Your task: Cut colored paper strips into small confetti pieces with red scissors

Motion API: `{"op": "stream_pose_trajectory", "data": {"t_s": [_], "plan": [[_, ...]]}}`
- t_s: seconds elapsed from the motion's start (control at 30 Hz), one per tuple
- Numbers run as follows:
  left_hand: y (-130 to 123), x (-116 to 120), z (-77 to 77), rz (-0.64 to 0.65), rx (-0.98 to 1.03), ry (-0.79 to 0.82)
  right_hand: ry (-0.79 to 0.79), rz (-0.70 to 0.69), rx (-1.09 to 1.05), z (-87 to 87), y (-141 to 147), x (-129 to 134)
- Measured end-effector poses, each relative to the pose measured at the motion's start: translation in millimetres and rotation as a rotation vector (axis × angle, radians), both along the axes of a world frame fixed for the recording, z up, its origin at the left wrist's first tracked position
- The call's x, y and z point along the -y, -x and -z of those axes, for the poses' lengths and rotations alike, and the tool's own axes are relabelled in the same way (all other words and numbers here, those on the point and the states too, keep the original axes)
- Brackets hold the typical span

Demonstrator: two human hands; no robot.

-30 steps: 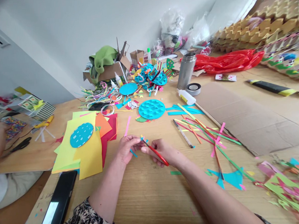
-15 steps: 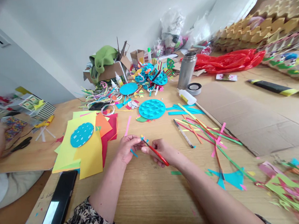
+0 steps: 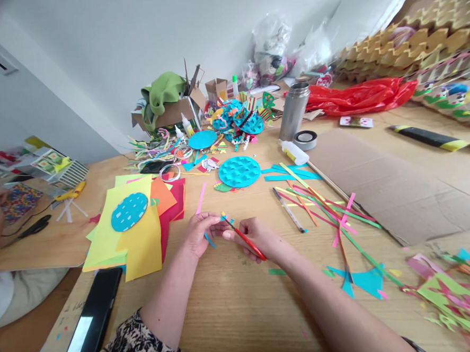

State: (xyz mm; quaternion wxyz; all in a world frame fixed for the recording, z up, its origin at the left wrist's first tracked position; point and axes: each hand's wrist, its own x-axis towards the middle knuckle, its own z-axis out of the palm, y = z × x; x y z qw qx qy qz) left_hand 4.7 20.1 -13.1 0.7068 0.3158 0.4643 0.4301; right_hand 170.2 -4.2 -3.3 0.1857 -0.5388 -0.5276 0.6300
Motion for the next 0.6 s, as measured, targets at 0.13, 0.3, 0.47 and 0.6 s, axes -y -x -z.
{"op": "stream_pose_trajectory", "data": {"t_s": [0.13, 0.3, 0.47, 0.6], "plan": [[2.3, -0.2, 0.8, 0.007, -0.023, -0.002, 0.005, 0.008, 0.015, -3.8, 0.3, -0.6], [3.5, -1.0, 1.5, 0.012, -0.042, -0.01, 0.013, 0.035, 0.093, -9.6, 2.0, -0.5], [1.0, -1.0, 0.5, -0.043, 0.012, 0.0, 0.016, 0.057, 0.006, -8.4, 3.1, 1.1], [-4.7, 1.4, -0.3, -0.106, 0.066, -0.016, -0.017, 0.056, -0.077, -6.8, 4.5, 2.0]]}}
